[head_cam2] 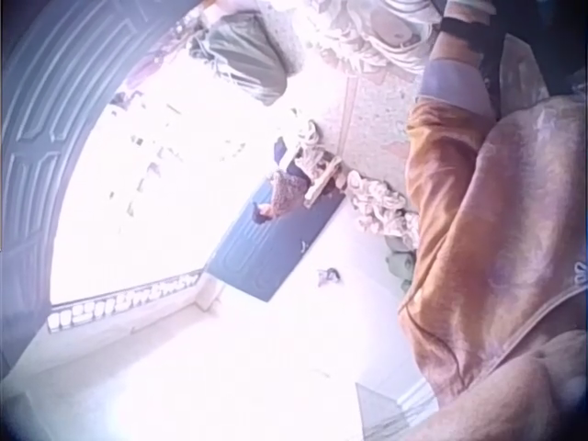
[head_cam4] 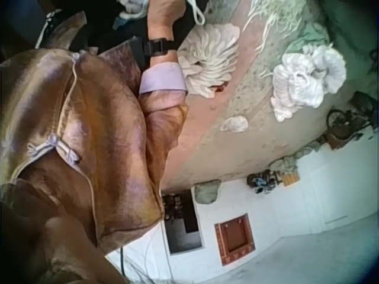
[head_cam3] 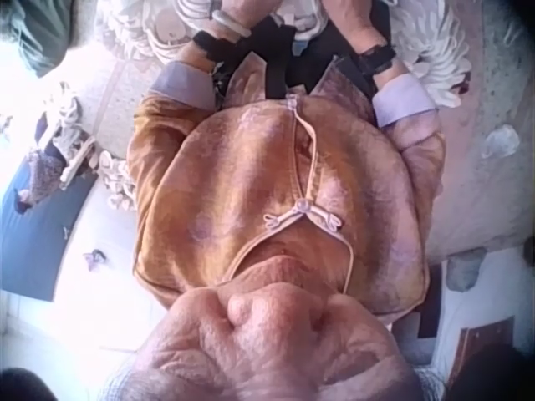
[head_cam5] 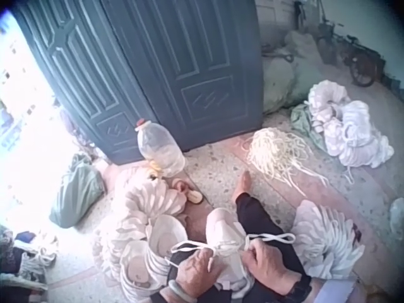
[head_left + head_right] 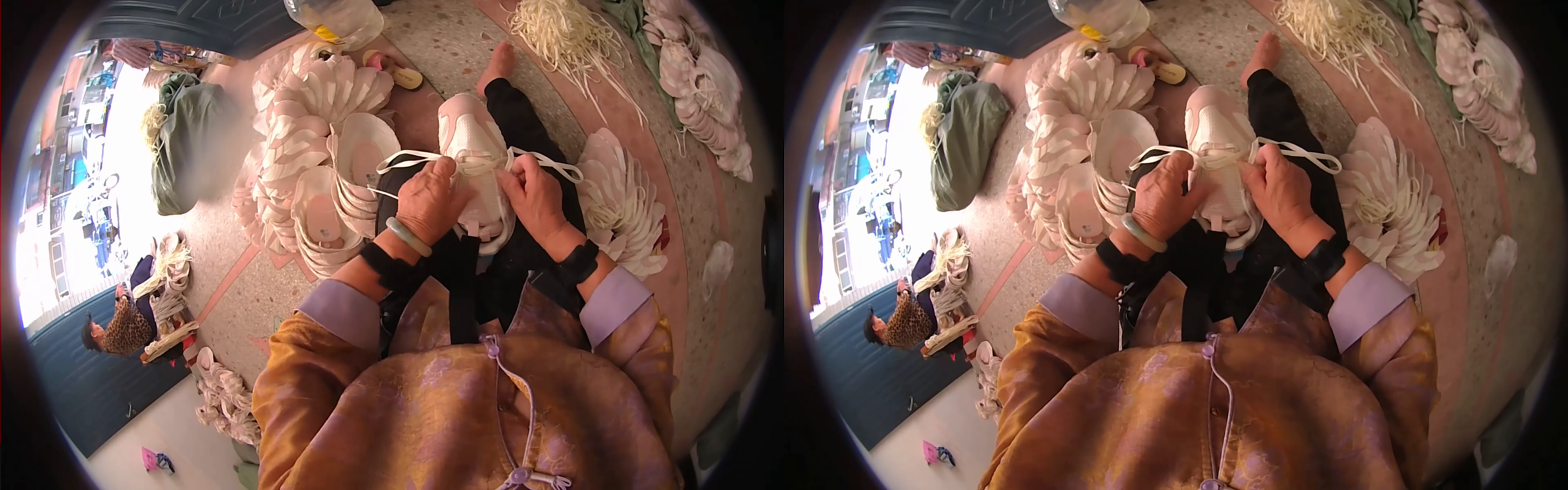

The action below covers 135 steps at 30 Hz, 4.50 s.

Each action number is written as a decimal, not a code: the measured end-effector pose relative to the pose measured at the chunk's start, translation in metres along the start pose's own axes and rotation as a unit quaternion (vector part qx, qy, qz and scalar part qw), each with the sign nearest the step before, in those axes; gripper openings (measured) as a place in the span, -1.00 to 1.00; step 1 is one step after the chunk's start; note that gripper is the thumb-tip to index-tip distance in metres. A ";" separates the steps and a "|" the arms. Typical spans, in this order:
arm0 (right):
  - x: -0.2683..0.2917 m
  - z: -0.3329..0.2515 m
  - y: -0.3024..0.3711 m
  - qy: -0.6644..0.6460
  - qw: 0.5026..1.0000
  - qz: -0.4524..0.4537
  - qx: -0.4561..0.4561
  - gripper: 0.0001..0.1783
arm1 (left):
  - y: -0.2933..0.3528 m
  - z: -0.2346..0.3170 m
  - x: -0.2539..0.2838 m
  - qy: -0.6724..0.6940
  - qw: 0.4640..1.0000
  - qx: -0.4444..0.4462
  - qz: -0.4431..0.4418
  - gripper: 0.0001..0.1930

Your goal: The recorder is lacing and tying the laces of sneakers.

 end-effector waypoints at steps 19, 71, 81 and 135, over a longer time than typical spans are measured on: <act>0.007 -0.014 0.002 0.145 0.985 -0.037 0.089 -0.79 | 0.005 -0.014 -0.010 -0.143 0.984 0.083 -0.068 -0.83; 0.013 -0.052 0.009 0.093 0.975 -0.114 0.168 -0.94 | -0.003 -0.012 -0.008 -0.034 0.996 0.080 0.007 -0.84; 0.170 0.162 0.164 0.070 0.993 -0.033 -0.089 -0.90 | 0.001 -0.002 -0.010 -0.078 0.991 0.098 -0.034 -0.80; 0.112 0.013 0.084 0.025 0.996 -0.062 0.061 -0.98 | -0.008 -0.057 -0.017 0.502 0.830 0.226 -0.094 -0.85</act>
Point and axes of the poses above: each hand's wrist, its own y-axis away from the middle knuckle, its own x-axis out of the back of the hand, z = x × y, the point moved 4 cm from there along -y, towards the middle knuckle, and after that the axes turned 5 degrees about x, right-handed, at the moved point
